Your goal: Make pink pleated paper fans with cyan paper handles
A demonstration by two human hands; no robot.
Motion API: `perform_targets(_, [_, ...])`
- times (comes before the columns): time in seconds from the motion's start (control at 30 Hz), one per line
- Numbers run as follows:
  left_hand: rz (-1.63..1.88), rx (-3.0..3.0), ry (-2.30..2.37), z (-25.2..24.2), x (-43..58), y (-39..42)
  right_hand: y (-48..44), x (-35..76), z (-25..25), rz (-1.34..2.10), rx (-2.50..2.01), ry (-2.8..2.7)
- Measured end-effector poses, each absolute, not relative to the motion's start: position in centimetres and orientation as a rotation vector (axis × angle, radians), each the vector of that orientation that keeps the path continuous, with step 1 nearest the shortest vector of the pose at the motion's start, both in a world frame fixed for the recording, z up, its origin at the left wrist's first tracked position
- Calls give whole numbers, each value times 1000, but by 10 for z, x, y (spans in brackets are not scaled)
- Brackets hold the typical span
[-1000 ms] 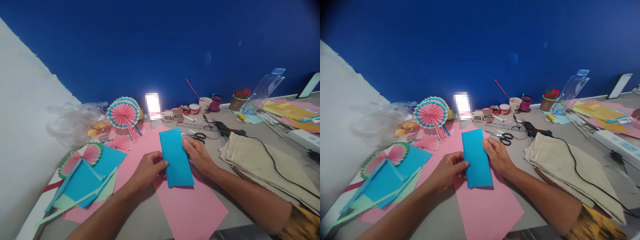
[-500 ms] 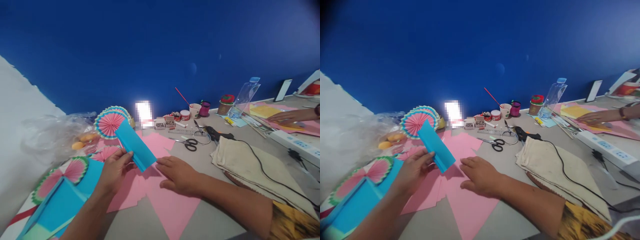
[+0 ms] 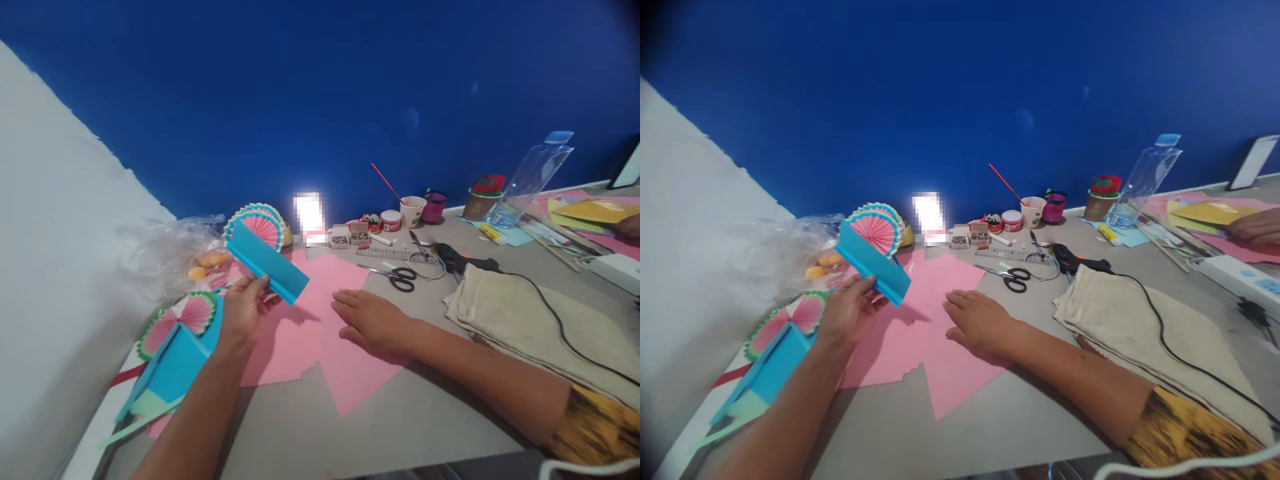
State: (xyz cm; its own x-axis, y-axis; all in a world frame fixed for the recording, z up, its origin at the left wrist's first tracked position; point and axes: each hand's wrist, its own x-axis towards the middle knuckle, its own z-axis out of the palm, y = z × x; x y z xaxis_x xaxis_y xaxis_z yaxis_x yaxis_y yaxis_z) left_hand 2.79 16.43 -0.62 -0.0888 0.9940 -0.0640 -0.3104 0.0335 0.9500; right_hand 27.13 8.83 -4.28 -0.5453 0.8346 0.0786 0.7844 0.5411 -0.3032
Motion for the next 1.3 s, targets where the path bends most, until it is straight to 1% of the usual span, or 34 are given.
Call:
perform_targets(0.2, [1389, 824, 1048, -15, 27, 169, 83, 264, -28, 77, -1691, -2575])
perform_targets(0.37, [1379, 781, 1049, -22, 27, 171, 94, 246, -29, -41, -1784, -2536])
perform_targets(0.6, [1373, 765, 1042, -27, 25, 173, 99, 219, -33, 56, -1674, -2687])
perform_targets(0.8, [1367, 756, 1048, -31, 28, 173, 95, 199, -47, 8, -1655, -2605])
perform_targets(0.93, [1367, 748, 1053, -33, 27, 174, 93, 196, -41, 10, -1583, -2596])
perform_targets(1.1, [1357, 741, 1030, -31, 27, 174, 83, 204, -35, 164, -1456, -2609])
perform_targets(1.2, [1352, 751, 1021, -29, 27, 172, 80, 204, -44, 215, -1305, -2570])
perform_targets(1.3, [1349, 759, 1013, -25, 28, 169, 83, 202, -55, 255, -1233, -2405])
